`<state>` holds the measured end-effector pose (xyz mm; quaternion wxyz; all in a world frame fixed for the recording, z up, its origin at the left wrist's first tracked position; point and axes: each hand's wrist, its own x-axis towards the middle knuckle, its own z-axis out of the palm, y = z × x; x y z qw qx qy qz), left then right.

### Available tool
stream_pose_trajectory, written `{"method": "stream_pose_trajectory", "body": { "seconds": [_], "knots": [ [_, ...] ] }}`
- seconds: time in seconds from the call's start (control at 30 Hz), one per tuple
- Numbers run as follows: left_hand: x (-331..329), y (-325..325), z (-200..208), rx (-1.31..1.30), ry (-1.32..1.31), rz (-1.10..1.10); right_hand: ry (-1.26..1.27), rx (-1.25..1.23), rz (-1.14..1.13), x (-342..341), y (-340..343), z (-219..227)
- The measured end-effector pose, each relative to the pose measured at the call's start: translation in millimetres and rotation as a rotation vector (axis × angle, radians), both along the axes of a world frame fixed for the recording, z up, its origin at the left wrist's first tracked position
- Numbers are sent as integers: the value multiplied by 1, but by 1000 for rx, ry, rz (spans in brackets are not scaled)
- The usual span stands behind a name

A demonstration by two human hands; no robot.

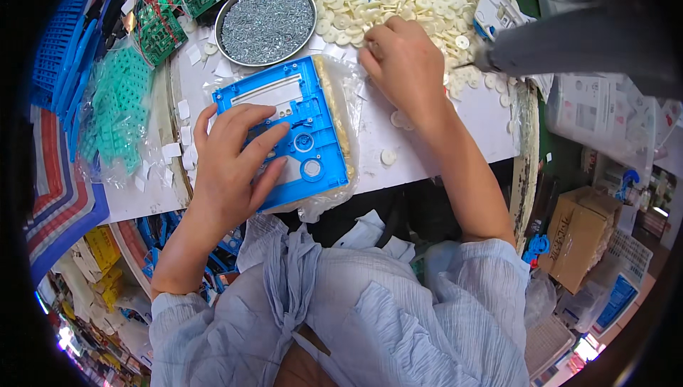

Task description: Assembling components and using an electric screwdriver to secure parts of a blue toy electronic device.

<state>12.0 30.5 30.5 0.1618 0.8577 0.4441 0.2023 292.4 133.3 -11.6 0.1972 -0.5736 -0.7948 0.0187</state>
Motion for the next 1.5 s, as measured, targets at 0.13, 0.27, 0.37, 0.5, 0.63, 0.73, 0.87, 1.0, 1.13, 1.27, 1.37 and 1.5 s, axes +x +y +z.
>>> {"method": "stream_pose_trajectory", "body": {
  "seconds": [0.13, 0.27, 0.37, 0.5, 0.63, 0.73, 0.87, 1.0, 1.13, 1.27, 1.37, 1.5],
  "knots": [
    [6, 5, 2, 20, -54, -8, -136, 76, 40, -8, 11, -3],
    [3, 2, 6, 17, -104, 37, -151, 44, -27, -4, 13, 2],
    [-3, 4, 3, 42, -230, 68, -55, 52, 17, 12, 10, 7],
    [-4, -2, 13, -654, -587, 253, 367, -160, 155, 2, -26, 36],
    [-5, -3, 12, -1401, -878, 60, 404, -24, 805, -29, -78, 61],
    [1, -16, 14, -1374, -898, 49, 510, -98, 752, -42, -94, 62],
    [12, -41, 9, -776, -636, 96, 531, -427, 376, -46, -117, 65],
    [13, -45, -2, -539, -416, 50, 502, -334, 312, -53, -120, 60],
    [5, -10, -7, -9, -151, 26, 315, -343, 213, -56, -102, 56],
    [-6, -2, -20, 19, 12, -70, 127, -331, 159, -68, -97, 45],
    [-6, -4, -22, 28, 5, -65, 45, -348, 125, -73, -98, 43],
    [-5, -4, -27, 51, 11, -70, 26, -396, 136, -73, -93, 46]
  ]
}}
